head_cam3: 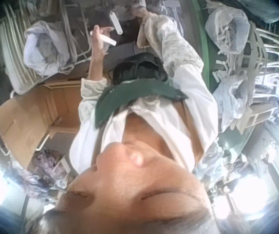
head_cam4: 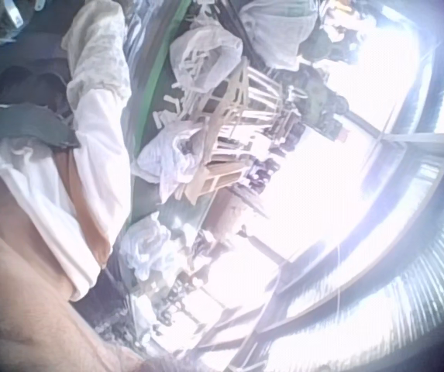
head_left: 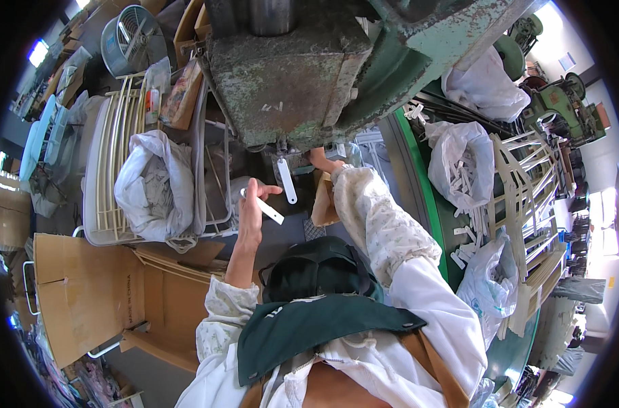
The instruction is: The person repeatedly places small white plastic pieces into a press machine, activates the press, removes the processed pieces, and deposits them into a nearby bag. The cycle continues with consistent hand movements and machine operation.
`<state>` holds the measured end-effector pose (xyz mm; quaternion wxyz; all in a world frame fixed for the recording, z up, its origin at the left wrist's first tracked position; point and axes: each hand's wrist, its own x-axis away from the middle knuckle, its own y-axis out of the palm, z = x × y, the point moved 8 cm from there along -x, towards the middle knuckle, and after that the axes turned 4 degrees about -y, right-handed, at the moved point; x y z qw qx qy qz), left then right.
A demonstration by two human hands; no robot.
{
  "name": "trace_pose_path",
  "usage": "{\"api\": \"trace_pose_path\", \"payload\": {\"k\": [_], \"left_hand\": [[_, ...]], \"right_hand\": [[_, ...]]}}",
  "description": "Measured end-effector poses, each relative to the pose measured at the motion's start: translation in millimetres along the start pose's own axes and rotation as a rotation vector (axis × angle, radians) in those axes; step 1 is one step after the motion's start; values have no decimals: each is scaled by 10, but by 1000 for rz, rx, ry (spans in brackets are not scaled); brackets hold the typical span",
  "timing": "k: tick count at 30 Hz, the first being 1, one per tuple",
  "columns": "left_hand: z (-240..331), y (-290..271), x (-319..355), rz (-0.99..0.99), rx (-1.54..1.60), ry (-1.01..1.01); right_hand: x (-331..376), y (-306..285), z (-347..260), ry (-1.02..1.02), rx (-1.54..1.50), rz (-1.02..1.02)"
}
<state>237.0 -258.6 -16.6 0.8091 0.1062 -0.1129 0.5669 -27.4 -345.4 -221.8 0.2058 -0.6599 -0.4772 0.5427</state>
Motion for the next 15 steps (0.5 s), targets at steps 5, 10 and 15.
{"api": "trace_pose_path", "payload": {"k": [5,10,15], "left_hand": [[141,-48,78,-17,-41,-22],[-2,-407,311,-41,237,-163],[233,-261,365,-1,253,47]], "right_hand": [[5,-367,85,-79,-34,183],[-107,-660,-502,464,-864,-118],[-576,-2028,-1792,574,-1333,-148]]}}
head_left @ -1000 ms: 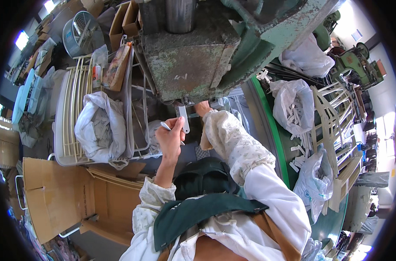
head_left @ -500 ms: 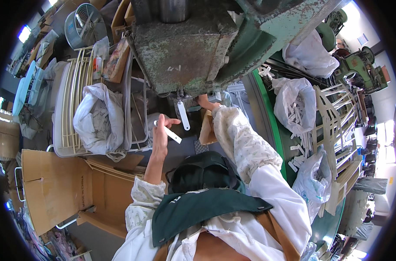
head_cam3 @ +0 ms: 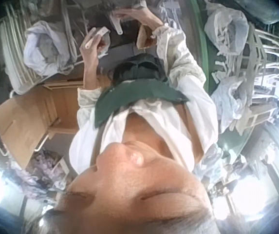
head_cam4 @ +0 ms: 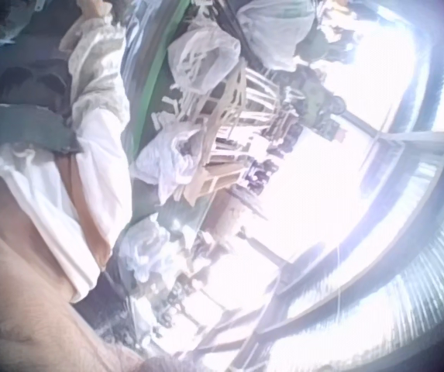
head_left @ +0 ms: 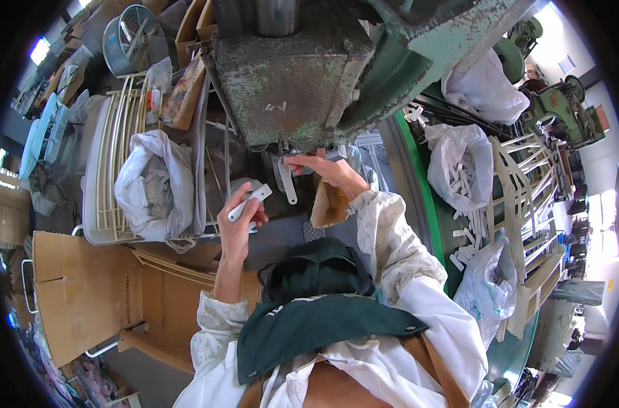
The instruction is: The person repeatedly places small white plastic pieces into a press machine, activates the press, removes the processed pieces, and deposits them into a nearby bag. The cycle continues with consistent hand movements and machine operation.
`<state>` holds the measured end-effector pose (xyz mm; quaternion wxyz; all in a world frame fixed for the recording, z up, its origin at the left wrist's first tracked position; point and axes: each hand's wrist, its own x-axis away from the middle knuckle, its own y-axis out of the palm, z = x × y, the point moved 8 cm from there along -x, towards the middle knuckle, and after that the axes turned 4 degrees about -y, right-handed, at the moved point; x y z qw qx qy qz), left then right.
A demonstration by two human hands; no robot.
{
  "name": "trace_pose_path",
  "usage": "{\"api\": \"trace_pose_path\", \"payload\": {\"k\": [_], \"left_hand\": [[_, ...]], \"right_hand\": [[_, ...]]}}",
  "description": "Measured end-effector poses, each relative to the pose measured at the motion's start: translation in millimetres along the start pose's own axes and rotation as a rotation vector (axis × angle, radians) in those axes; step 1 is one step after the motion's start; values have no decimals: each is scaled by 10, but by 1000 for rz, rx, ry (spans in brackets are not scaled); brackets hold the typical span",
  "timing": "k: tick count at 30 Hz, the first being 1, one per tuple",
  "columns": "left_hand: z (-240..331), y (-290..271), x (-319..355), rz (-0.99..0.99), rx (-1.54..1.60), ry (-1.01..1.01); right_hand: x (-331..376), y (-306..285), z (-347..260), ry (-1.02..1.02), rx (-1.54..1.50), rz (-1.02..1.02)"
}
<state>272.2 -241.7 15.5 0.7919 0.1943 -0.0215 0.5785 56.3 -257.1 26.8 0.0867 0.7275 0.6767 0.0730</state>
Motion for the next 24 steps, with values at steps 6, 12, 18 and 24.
{"api": "trace_pose_path", "payload": {"k": [6,12,18,24], "left_hand": [[91,150,-13,-46,-156,192],[75,156,59,5,-20,257],[23,162,111,-118,-207,20],[222,410,-279,-80,-46,64]], "right_hand": [[-86,-52,238,41,97,37],[378,195,-380,-127,512,82],[552,345,-286,-103,437,-42],[557,240,125,96,398,-8]]}}
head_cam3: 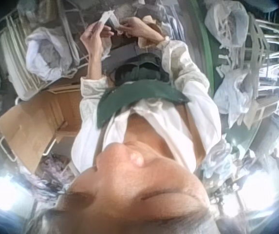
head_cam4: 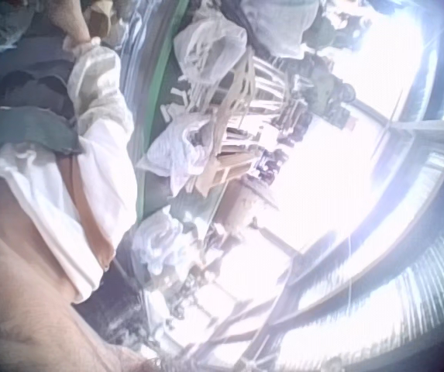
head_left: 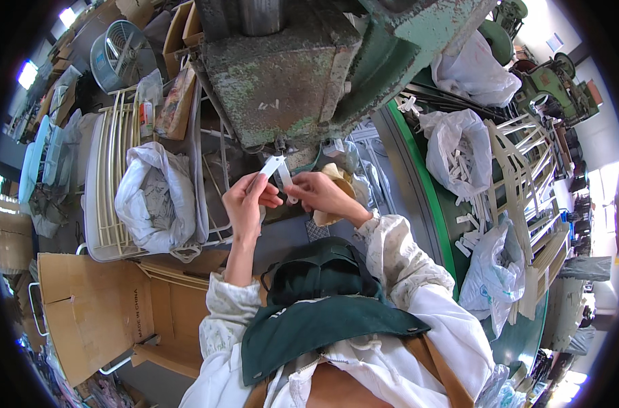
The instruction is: The person repeatedly places small white plastic pieces into a press machine, activates the press, removes the processed pieces, and deposits them into a nearby bag. The cycle continues with consistent hand movements and machine operation.
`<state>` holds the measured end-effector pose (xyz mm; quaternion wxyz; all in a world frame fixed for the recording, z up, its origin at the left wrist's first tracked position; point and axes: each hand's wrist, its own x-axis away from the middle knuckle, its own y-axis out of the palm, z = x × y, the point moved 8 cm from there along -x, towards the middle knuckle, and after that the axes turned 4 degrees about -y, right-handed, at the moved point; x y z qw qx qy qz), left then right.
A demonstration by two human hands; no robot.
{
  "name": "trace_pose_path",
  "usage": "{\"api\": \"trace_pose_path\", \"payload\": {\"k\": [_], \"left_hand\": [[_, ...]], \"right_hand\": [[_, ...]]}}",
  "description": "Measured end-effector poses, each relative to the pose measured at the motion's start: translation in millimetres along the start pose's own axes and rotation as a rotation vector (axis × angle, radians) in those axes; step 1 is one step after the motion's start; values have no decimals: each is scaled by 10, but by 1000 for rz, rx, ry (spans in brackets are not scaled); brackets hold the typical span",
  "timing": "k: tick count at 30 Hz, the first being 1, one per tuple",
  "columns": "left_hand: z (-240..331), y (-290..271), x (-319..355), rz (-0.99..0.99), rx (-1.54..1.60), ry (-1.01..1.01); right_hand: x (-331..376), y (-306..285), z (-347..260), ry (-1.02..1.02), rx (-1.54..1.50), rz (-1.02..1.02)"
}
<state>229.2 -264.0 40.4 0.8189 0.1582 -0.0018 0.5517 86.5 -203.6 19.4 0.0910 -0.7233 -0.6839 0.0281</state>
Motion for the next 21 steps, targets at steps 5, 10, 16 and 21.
{"api": "trace_pose_path", "payload": {"k": [5,10,16,21], "left_hand": [[-133,30,-79,61,62,-30],[-148,-102,-92,130,109,-75],[-204,-224,-194,189,180,-89],[-56,-96,-67,107,276,-5]], "right_hand": [[79,67,49,80,-223,-72],[94,104,61,166,-371,-127],[52,58,85,196,-344,-148],[82,64,75,153,-347,-185]]}}
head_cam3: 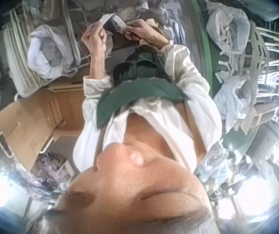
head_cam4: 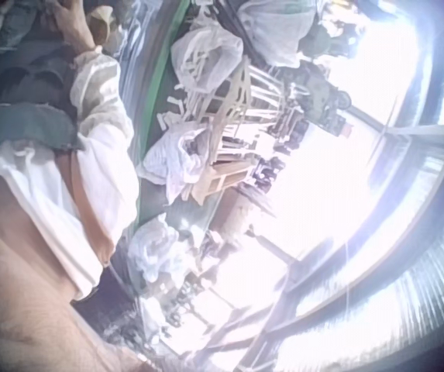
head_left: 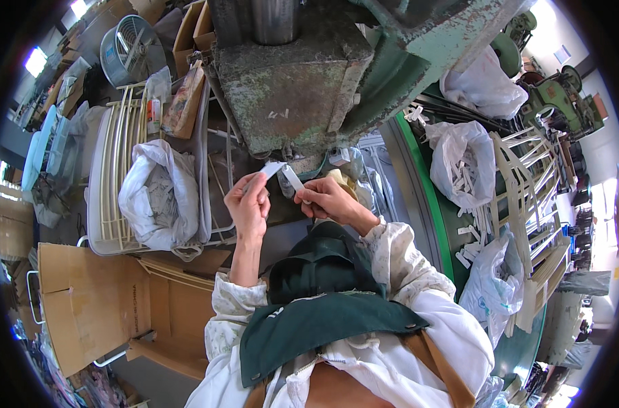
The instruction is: The person repeatedly places small white plastic pieces into a press machine, activates the press, removes the processed pieces, and deposits them into a nearby bag. The cycle continues with consistent hand movements and machine operation.
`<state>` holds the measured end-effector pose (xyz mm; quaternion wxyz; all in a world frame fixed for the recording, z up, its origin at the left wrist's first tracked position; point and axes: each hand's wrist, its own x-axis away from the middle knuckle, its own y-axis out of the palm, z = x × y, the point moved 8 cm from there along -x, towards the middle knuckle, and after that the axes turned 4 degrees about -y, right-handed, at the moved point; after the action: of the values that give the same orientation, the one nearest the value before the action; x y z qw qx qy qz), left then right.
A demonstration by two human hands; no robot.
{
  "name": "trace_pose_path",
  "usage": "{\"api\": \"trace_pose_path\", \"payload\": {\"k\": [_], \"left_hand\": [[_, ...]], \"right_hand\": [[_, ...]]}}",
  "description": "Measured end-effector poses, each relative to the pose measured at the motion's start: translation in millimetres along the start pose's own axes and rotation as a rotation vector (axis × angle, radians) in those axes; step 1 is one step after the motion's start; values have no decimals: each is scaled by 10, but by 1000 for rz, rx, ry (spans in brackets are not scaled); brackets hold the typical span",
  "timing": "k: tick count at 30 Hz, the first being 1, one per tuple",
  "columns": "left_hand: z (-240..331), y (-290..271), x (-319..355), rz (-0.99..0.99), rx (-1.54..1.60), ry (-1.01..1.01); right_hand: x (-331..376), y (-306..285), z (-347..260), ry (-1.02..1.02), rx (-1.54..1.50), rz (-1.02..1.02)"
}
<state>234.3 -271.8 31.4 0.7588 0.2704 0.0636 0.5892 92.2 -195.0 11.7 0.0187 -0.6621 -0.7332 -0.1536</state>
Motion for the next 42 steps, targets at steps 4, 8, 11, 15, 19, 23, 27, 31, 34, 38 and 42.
{"api": "trace_pose_path", "payload": {"k": [4,8,11,15,19,23,27,31,34,38,42], "left_hand": [[-133,27,-10,68,-65,-18],[-131,73,-37,75,-55,-2],[-169,53,-44,70,-83,-25],[-371,-66,-41,109,-86,-84],[-416,-102,5,76,-101,-169],[-391,-108,-2,45,-115,-195],[-332,-116,-13,59,-148,-190],[-254,-163,-57,35,-152,-190],[-176,27,-56,-18,-188,-130],[-78,138,102,-246,-337,-133],[-382,-169,216,-250,-160,-285]], "right_hand": [[-16,-14,39,33,2,42],[-26,15,25,28,-9,38],[-17,0,17,21,-16,36],[9,-14,58,56,-27,39],[7,4,30,35,-36,56],[8,-22,37,50,-76,51],[9,21,31,77,-124,22],[-53,39,46,53,-87,29],[40,-35,-86,-31,-60,40],[373,-312,-174,-118,-96,239],[1415,-1845,268,-288,-359,1207]]}}
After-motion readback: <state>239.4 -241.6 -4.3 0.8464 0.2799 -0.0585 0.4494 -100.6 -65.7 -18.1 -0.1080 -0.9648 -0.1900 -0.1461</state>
